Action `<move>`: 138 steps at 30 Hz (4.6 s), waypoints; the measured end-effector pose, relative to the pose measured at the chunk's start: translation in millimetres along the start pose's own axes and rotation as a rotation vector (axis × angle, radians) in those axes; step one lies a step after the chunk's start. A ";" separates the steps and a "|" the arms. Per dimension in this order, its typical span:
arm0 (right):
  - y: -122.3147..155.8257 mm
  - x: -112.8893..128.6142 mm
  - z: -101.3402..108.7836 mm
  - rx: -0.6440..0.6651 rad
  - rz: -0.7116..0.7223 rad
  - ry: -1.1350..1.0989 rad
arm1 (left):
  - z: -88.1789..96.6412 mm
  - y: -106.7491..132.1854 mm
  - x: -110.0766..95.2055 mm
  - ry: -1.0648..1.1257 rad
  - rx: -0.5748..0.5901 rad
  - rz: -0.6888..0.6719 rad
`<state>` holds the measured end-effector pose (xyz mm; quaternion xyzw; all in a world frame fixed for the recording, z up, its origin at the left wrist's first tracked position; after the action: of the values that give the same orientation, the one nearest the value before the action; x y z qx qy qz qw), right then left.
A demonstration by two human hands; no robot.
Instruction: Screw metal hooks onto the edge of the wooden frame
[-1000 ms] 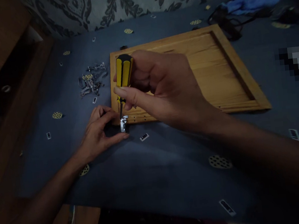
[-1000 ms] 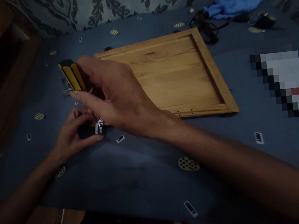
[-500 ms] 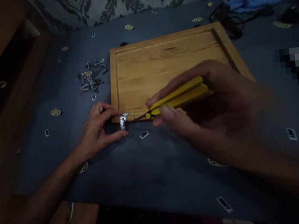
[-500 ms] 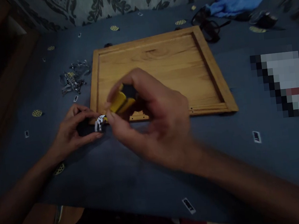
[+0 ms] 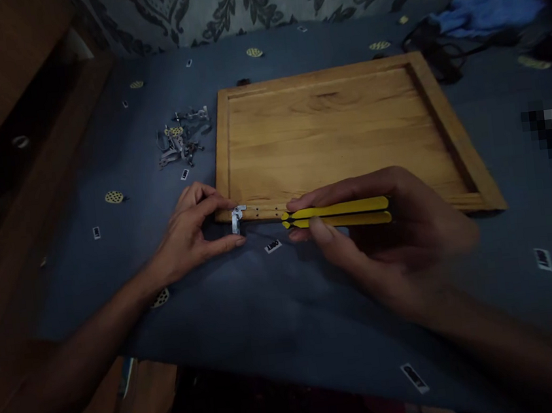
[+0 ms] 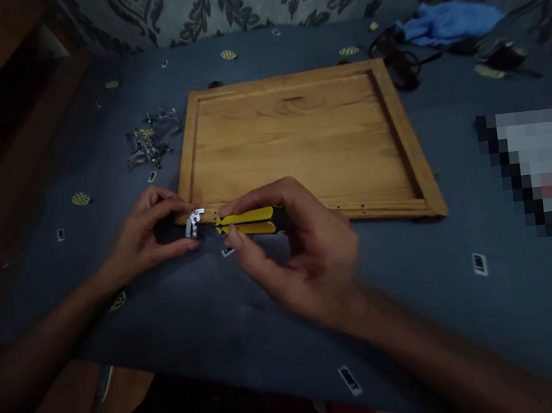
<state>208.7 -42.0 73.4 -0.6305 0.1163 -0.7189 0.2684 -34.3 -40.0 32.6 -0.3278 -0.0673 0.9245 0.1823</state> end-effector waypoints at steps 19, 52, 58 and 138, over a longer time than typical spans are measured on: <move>-0.9 -1.0 -1.9 -0.026 -0.026 0.008 | -0.7 0.5 1.0 0.007 -0.014 -0.016; -43.5 1.7 -21.1 0.088 0.062 -0.005 | -3.8 0.7 3.5 -0.019 -0.069 -0.078; -64.8 6.1 -35.1 0.204 0.075 0.025 | -4.5 1.1 5.9 -0.026 -0.070 -0.073; -93.0 0.3 -46.0 0.310 0.043 -0.065 | -0.3 -1.9 2.3 0.002 0.005 0.006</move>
<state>141.9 27.1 112.5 -0.6018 0.0086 -0.7017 0.3813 -35.2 -37.4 31.5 -0.3285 -0.0637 0.9249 0.1806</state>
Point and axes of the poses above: each hand's wrist, its own y-axis away from the middle knuckle, its own z-axis out of the back of the hand, x = y × z, the point moved 3 cm from there along -y, towards the middle knuckle, and after that the axes turned 3 degrees about -y, right-handed, at the moved point
